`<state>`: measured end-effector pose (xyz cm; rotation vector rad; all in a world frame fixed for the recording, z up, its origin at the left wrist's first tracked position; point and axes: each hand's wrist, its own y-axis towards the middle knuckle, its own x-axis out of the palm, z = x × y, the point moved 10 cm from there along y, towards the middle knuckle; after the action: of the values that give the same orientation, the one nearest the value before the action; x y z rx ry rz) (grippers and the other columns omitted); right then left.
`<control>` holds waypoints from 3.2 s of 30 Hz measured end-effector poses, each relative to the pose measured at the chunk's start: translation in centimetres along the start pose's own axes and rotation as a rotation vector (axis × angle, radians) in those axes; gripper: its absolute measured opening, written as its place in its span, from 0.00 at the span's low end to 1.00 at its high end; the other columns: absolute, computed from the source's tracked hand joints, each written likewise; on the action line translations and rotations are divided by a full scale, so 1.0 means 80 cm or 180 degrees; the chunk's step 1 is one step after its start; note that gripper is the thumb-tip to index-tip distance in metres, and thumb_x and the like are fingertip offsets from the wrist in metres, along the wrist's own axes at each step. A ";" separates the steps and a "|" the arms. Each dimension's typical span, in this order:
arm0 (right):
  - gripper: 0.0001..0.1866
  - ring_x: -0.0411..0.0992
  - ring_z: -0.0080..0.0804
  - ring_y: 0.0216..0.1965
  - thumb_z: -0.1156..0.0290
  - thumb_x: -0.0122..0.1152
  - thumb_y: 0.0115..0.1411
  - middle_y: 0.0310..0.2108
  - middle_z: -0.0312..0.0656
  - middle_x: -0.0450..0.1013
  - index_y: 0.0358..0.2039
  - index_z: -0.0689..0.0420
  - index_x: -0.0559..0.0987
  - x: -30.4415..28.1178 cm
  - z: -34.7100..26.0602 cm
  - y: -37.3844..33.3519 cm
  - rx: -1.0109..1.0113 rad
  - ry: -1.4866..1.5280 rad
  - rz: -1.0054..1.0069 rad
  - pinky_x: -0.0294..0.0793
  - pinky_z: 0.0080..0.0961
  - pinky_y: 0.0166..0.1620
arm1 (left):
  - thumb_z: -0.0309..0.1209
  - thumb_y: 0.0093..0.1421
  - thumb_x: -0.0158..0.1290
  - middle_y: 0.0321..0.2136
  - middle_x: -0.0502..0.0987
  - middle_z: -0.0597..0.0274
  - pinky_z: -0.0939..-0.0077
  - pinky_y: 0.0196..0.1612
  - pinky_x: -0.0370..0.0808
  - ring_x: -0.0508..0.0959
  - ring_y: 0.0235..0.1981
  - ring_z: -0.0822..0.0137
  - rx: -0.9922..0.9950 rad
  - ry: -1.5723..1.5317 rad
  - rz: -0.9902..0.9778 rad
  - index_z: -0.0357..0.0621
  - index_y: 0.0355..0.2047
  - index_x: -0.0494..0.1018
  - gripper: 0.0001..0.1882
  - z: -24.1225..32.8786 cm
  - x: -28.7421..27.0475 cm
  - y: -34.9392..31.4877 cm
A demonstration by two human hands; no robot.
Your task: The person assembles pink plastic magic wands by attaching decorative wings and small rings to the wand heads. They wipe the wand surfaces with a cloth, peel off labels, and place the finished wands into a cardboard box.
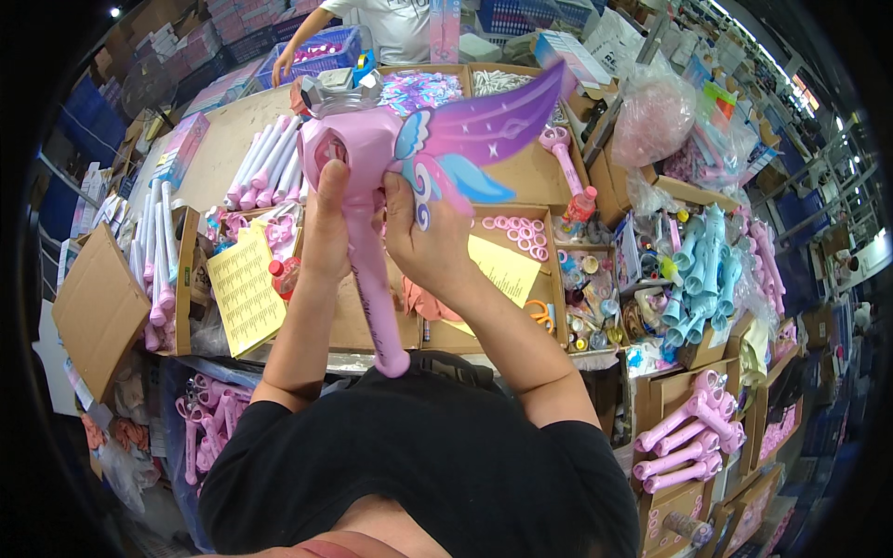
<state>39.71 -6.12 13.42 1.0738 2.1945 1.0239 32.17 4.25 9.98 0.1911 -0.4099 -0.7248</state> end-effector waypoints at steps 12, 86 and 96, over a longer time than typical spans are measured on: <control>0.08 0.70 0.37 0.25 0.69 0.56 0.60 0.22 0.41 0.70 0.27 0.59 0.77 0.024 0.023 -0.073 0.0788 0.0920 -0.0851 0.70 0.27 0.33 | 0.67 0.58 0.39 0.31 0.75 0.59 0.77 0.28 0.77 0.77 0.27 0.69 -0.0415 -0.1000 0.0997 0.43 0.46 0.69 0.39 -0.042 -0.102 0.062; 0.11 0.62 0.20 0.20 0.73 0.49 0.65 0.18 0.34 0.66 0.26 0.62 0.74 -0.002 0.014 0.006 0.0348 0.0894 0.0022 0.61 0.22 0.23 | 0.61 0.55 0.49 0.27 0.75 0.59 0.82 0.22 0.71 0.74 0.22 0.73 -0.0130 -0.0996 -0.0249 0.35 0.43 0.70 0.36 -0.012 0.004 -0.001; 0.10 0.66 0.21 0.15 0.75 0.46 0.65 0.16 0.36 0.67 0.27 0.63 0.72 0.005 0.007 0.008 0.0445 0.1301 0.0020 0.62 0.22 0.18 | 0.54 0.51 0.53 0.29 0.74 0.58 0.80 0.24 0.70 0.74 0.24 0.72 -0.0332 -0.0506 -0.0401 0.34 0.44 0.68 0.33 -0.017 -0.001 -0.002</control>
<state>40.13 -5.28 13.58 0.9990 2.6211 1.1928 32.63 4.24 8.67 0.0613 -0.5135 -0.8867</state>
